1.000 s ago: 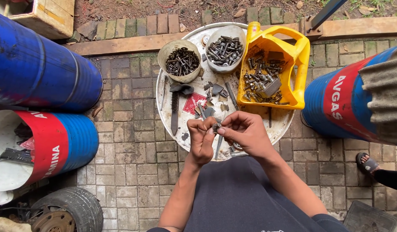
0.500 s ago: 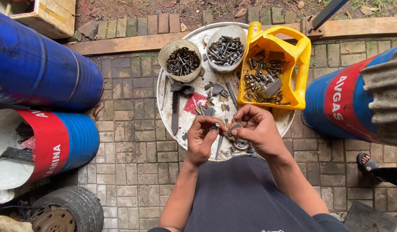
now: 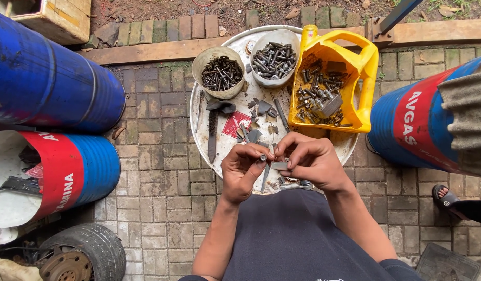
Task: The person sorts small metal fasteners by hand, picking them from a white tray and placing them into a yellow container. The person handles the fasteners individually, turning them over and separating them from other items on the tray.
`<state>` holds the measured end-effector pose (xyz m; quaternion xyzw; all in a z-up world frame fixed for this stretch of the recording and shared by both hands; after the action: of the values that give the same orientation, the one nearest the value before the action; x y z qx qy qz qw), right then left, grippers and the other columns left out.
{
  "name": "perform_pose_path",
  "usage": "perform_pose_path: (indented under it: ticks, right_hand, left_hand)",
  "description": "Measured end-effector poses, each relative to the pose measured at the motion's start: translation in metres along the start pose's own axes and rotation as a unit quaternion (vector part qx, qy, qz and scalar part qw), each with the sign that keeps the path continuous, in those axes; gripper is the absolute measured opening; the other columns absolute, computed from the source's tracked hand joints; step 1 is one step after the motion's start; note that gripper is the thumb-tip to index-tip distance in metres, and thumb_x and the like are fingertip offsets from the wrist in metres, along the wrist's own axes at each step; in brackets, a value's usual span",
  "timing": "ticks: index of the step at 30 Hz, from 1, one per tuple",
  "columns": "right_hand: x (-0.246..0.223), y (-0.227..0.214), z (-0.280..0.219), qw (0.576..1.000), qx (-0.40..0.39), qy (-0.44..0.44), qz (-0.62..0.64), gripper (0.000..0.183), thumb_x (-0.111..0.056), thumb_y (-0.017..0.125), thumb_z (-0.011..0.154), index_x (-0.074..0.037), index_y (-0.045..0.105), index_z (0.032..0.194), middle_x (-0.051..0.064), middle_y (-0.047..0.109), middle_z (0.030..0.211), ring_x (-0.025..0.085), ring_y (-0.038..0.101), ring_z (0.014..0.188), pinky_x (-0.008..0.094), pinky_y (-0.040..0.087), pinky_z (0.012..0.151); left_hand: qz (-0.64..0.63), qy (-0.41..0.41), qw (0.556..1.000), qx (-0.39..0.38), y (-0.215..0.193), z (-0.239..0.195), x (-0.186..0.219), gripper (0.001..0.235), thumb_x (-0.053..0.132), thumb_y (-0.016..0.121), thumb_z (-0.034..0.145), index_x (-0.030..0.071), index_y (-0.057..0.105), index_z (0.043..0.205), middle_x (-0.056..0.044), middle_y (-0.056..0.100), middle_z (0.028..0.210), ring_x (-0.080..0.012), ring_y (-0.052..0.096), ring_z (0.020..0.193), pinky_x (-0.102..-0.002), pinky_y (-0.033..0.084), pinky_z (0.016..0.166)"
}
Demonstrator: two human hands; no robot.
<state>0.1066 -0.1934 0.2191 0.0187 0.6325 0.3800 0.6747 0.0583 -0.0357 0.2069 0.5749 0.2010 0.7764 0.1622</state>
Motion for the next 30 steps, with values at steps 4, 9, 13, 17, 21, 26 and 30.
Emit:
perform_pose_path:
  ticks: [4, 9, 13, 17, 21, 26, 30]
  right_hand:
    - [-0.016, 0.010, 0.003, 0.997, -0.016, -0.052, -0.048, 0.019, 0.014, 0.088, 0.068, 0.002, 0.074, 0.071, 0.025, 0.068, 0.088, 0.026, 0.067, 0.075, 0.040, 0.059, 0.070]
    - [-0.021, 0.008, 0.003, 0.992, -0.010, -0.069, -0.108, 0.016, 0.012, 0.086, 0.073, 0.002, 0.073, 0.075, 0.022, 0.069, 0.081, 0.028, 0.070, 0.075, 0.040, 0.059, 0.071]
    - [-0.023, 0.016, 0.004, 0.992, -0.002, -0.038, -0.118, 0.009, 0.008, 0.082, 0.080, 0.007, 0.076, 0.086, 0.021, 0.072, 0.080, 0.025, 0.072, 0.075, 0.037, 0.059, 0.071]
    - [-0.009, 0.008, -0.005, 0.991, 0.062, 0.064, -0.100, 0.026, 0.006, 0.084, 0.078, 0.006, 0.074, 0.102, 0.017, 0.072, 0.080, 0.017, 0.068, 0.072, 0.032, 0.059, 0.066]
    - [-0.003, 0.008, -0.009, 0.983, 0.106, 0.116, -0.092, 0.024, 0.009, 0.084, 0.076, 0.009, 0.072, 0.098, 0.018, 0.073, 0.072, 0.017, 0.071, 0.065, 0.031, 0.060, 0.060]
    - [-0.002, 0.011, -0.008, 0.981, 0.116, 0.130, -0.086, 0.016, 0.009, 0.081, 0.079, 0.008, 0.076, 0.094, 0.020, 0.074, 0.069, 0.020, 0.073, 0.061, 0.032, 0.061, 0.056]
    - [-0.005, 0.011, -0.005, 0.978, 0.126, 0.124, -0.112, 0.014, 0.010, 0.081, 0.077, 0.010, 0.078, 0.091, 0.019, 0.072, 0.064, 0.019, 0.072, 0.056, 0.031, 0.061, 0.053]
  left_hand:
    - [0.006, 0.012, 1.000, -0.009, 0.001, 0.001, 0.004, 0.015, -0.009, 0.068, 0.092, -0.002, 0.055, 0.095, -0.026, 0.068, 0.093, -0.0290, 0.070, 0.083, -0.036, 0.057, 0.075]
    - [-0.030, 0.016, 0.999, -0.021, 0.002, 0.001, 0.004, 0.015, -0.010, 0.065, 0.094, 0.001, 0.055, 0.097, -0.023, 0.060, 0.094, -0.0300, 0.066, 0.083, -0.039, 0.057, 0.076]
    - [-0.035, 0.013, 0.999, -0.025, 0.003, -0.001, 0.001, 0.016, -0.011, 0.066, 0.093, -0.001, 0.054, 0.099, -0.023, 0.059, 0.093, -0.0318, 0.067, 0.081, -0.039, 0.057, 0.075]
    - [-0.044, 0.002, 0.999, -0.001, -0.001, -0.002, -0.005, 0.016, -0.011, 0.068, 0.090, -0.004, 0.055, 0.098, -0.025, 0.061, 0.091, -0.0307, 0.068, 0.082, -0.038, 0.056, 0.075]
    - [-0.021, -0.001, 1.000, 0.012, -0.001, -0.002, -0.004, 0.015, -0.010, 0.070, 0.089, -0.005, 0.058, 0.096, -0.024, 0.064, 0.092, -0.0257, 0.069, 0.084, -0.036, 0.056, 0.074]
    - [0.009, 0.019, 1.000, 0.011, 0.002, 0.001, 0.004, 0.013, -0.012, 0.073, 0.087, -0.007, 0.062, 0.093, -0.025, 0.065, 0.089, -0.0245, 0.067, 0.081, -0.035, 0.056, 0.072]
    - [0.050, 0.037, 0.998, 0.000, 0.006, 0.004, 0.011, 0.012, -0.012, 0.075, 0.085, -0.008, 0.067, 0.092, -0.025, 0.068, 0.085, -0.0228, 0.065, 0.076, -0.035, 0.055, 0.069]
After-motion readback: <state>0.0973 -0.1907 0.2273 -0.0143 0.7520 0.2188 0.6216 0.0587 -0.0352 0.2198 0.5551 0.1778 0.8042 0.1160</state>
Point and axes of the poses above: each hand's wrist, its own z-axis towards the middle knuckle, its own y-axis out of the palm, x = y × z, the point moved 6 cm from there along z, towards the middle knuckle
